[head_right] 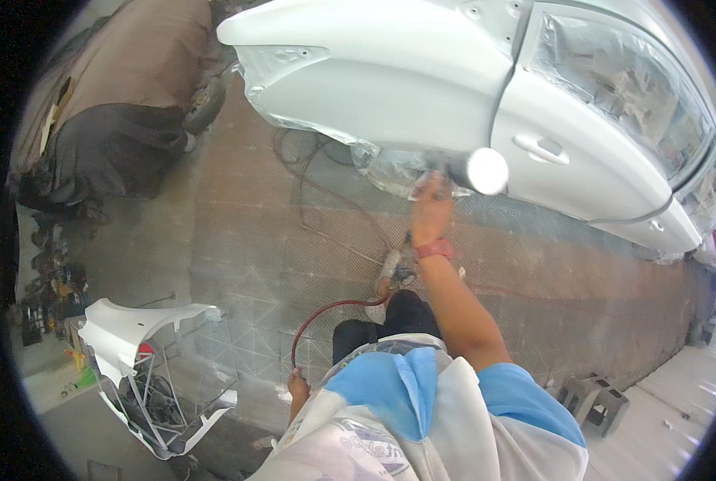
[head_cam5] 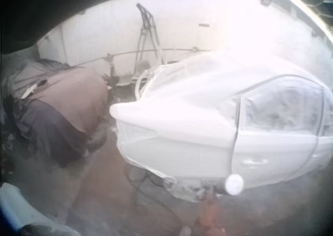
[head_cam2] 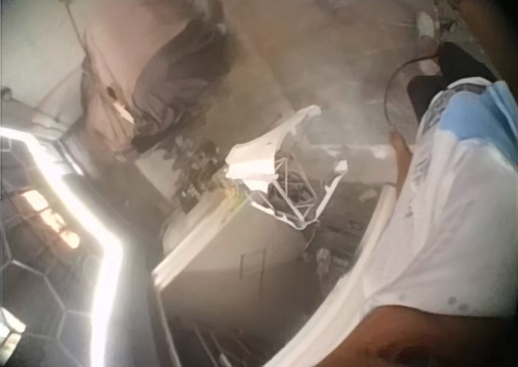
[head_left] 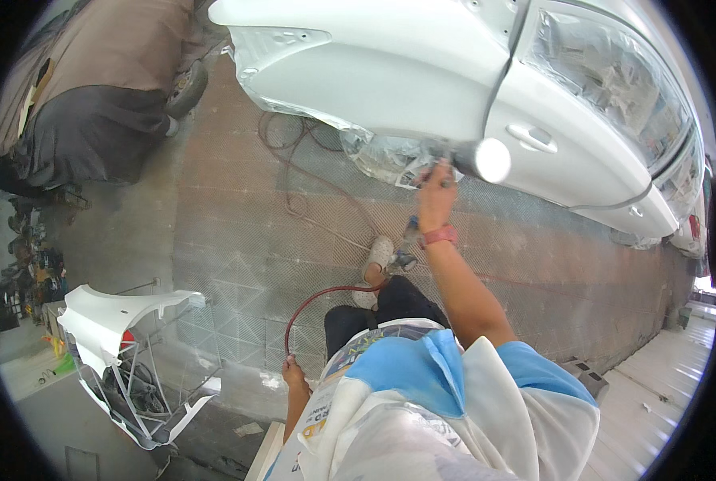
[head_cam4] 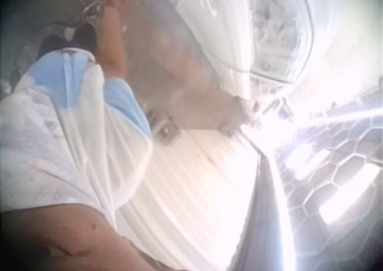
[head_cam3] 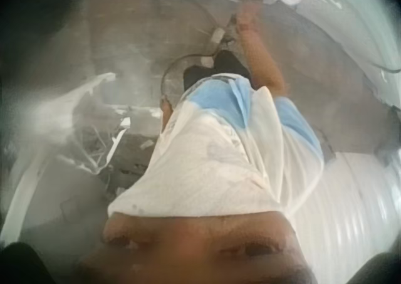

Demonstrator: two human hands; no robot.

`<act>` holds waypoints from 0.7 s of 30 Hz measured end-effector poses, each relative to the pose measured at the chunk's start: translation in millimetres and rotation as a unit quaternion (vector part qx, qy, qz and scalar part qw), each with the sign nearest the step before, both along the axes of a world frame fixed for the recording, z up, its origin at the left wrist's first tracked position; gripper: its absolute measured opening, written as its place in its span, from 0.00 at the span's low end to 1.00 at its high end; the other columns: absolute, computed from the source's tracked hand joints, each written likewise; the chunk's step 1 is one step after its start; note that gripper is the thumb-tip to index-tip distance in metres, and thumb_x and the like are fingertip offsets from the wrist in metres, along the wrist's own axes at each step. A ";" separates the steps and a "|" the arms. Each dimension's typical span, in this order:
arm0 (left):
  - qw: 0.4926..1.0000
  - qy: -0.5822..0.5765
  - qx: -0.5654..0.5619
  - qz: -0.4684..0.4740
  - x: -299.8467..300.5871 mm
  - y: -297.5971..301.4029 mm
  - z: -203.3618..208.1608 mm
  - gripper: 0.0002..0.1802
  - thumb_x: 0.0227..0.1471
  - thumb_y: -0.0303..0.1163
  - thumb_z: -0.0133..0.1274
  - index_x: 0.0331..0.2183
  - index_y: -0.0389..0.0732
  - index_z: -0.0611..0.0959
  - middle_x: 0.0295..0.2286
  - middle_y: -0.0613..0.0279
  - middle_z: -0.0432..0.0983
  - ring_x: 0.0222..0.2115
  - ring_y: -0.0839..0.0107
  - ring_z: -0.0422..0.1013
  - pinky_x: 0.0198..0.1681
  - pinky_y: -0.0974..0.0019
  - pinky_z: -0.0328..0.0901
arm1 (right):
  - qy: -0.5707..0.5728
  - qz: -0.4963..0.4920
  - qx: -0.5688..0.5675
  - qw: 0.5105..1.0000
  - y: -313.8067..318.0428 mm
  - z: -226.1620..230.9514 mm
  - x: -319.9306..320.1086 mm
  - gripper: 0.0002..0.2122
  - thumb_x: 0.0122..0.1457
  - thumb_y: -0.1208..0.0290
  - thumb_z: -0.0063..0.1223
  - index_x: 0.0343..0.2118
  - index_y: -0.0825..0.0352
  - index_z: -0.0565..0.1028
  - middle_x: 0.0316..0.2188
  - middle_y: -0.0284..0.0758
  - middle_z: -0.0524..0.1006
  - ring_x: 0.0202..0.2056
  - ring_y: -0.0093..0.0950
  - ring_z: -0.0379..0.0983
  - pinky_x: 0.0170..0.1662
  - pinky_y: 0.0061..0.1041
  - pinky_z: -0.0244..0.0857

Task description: The person uses a spray gun to apply white paint to a car's hood and a separate bumper. They move around the vehicle to cover different areas, including the hood, side panels, and the detached bumper, ensuring even coverage.

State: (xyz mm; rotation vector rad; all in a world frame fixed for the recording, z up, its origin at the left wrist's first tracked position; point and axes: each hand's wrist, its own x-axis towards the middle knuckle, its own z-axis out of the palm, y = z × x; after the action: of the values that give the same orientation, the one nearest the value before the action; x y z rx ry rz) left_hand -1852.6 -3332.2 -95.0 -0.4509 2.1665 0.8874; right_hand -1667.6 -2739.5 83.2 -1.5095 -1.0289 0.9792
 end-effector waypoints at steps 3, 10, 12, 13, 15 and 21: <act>0.998 0.021 -0.051 -0.010 -33.5 10.5 7.1 0.23 0.71 0.51 0.48 0.47 0.41 0.85 0.23 0.66 0.68 0.20 0.73 0.65 0.20 0.65 0.62 | 0.007 0.081 0.015 0.997 11.3 10.2 -95.5 0.24 0.77 0.51 0.45 0.34 0.69 0.79 0.22 0.30 0.77 0.24 0.20 0.69 0.30 0.25 0.63; 0.999 0.010 -0.030 -0.038 -93.9 21.5 18.3 0.26 0.72 0.53 0.46 0.50 0.41 0.84 0.21 0.66 0.67 0.20 0.72 0.67 0.18 0.63 0.61 | 0.143 0.260 0.002 0.955 36.5 67.2 -207.5 0.23 0.76 0.50 0.44 0.41 0.70 0.79 0.23 0.29 0.79 0.19 0.19 0.66 0.26 0.23 0.62; 0.994 -0.010 -0.080 -0.071 -111.5 36.1 18.0 0.28 0.71 0.55 0.46 0.51 0.41 0.85 0.21 0.65 0.69 0.20 0.71 0.68 0.20 0.62 0.63 | 0.126 0.249 0.002 0.960 43.3 74.4 -197.3 0.24 0.76 0.49 0.44 0.40 0.69 0.79 0.23 0.29 0.79 0.18 0.18 0.65 0.23 0.22 0.60; 0.994 0.006 -0.042 -0.097 -118.7 45.0 17.3 0.25 0.71 0.52 0.48 0.49 0.41 0.85 0.22 0.67 0.67 0.20 0.73 0.65 0.21 0.64 0.61 | 0.099 0.223 0.013 0.970 44.7 75.5 -184.7 0.24 0.76 0.49 0.43 0.40 0.68 0.79 0.23 0.29 0.79 0.17 0.18 0.65 0.22 0.22 0.59; 0.989 -0.002 -0.035 -0.146 -142.4 69.5 14.4 0.19 0.70 0.46 0.51 0.47 0.42 0.86 0.22 0.72 0.64 0.21 0.77 0.60 0.23 0.67 0.57 | 0.053 0.162 -0.002 0.985 40.8 77.4 -146.1 0.23 0.77 0.50 0.43 0.39 0.68 0.80 0.23 0.29 0.79 0.21 0.18 0.69 0.25 0.23 0.62; 0.931 -0.063 0.057 -0.356 -238.3 144.8 -13.7 0.27 0.69 0.56 0.50 0.50 0.43 0.87 0.23 0.68 0.71 0.23 0.76 0.66 0.26 0.65 0.62 | -0.075 -0.075 0.016 0.994 15.4 106.4 -19.9 0.24 0.77 0.48 0.41 0.40 0.67 0.79 0.25 0.31 0.79 0.21 0.19 0.72 0.20 0.20 0.61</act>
State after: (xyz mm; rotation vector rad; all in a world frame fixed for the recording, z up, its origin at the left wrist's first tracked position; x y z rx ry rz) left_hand -2090.9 -3187.4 -108.7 0.3254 1.9229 0.5428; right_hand -1687.4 -2724.1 189.6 -1.6291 -1.0156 0.7503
